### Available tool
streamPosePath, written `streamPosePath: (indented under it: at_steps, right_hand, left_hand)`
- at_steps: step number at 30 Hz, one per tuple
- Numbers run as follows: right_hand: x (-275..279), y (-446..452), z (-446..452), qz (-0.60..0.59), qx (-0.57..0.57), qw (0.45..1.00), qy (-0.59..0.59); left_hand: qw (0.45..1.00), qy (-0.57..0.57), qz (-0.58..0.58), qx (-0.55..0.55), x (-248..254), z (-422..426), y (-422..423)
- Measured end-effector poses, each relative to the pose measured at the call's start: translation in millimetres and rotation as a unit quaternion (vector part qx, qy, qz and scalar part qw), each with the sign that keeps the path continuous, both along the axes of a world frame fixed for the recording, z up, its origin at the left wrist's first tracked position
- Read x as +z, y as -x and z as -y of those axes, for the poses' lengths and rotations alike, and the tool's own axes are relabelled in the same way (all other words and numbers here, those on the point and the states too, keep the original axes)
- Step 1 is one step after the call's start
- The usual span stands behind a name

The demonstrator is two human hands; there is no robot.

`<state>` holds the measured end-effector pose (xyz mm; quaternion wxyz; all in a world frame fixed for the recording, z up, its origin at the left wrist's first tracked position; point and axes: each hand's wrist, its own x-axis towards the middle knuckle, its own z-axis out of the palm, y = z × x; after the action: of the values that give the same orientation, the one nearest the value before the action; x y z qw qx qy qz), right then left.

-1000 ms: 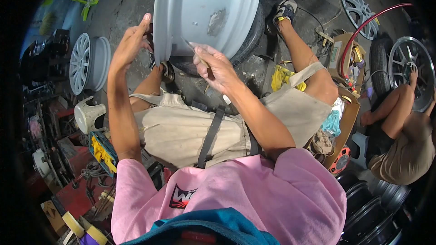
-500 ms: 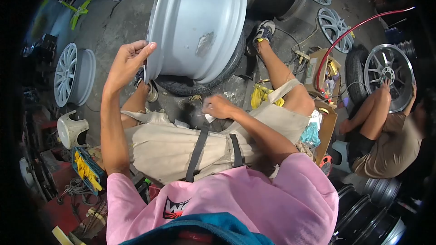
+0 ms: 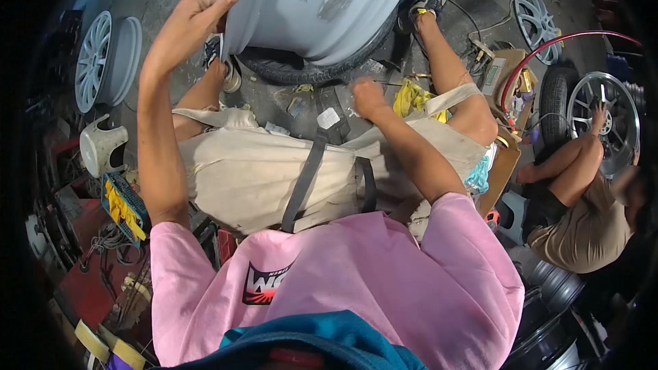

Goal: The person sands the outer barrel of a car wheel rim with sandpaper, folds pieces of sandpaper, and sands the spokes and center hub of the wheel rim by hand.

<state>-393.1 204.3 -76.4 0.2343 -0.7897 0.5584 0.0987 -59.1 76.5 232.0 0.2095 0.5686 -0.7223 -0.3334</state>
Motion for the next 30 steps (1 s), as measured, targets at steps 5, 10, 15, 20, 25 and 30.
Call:
streamPosePath:
  at_steps: [5,10,15,20,25,30]
  right_hand:
    - [-36.8,-43.8,-15.7,0.036,0.157,0.979,-0.123]
    - [-66.4,-63.5,-24.7,-0.019,0.306,0.951,0.023]
    - [-43.1,-68.1,-30.2,-0.060,0.329,0.942,0.030]
    - [-34.6,-52.2,-33.7,0.117,0.078,0.990,-0.026]
    - [16.9,-18.9,-29.8,0.185,0.010,0.978,-0.098]
    - [140.1,10.1,-29.7,0.291,-0.141,0.938,-0.125]
  left_hand:
    - [0.999,0.030,0.030,0.027,10.5,-9.8,8.0]
    - [0.966,0.032,-0.222,0.125,23.6,5.7,0.0]
    - [0.962,0.189,-0.184,0.073,22.7,11.3,24.8]
    - [0.962,0.263,-0.076,0.008,9.4,17.4,54.9]
    - [0.961,0.221,-0.148,0.075,-2.6,18.8,75.9]
    - [0.935,0.312,-0.149,0.081,-9.1,20.2,82.5]
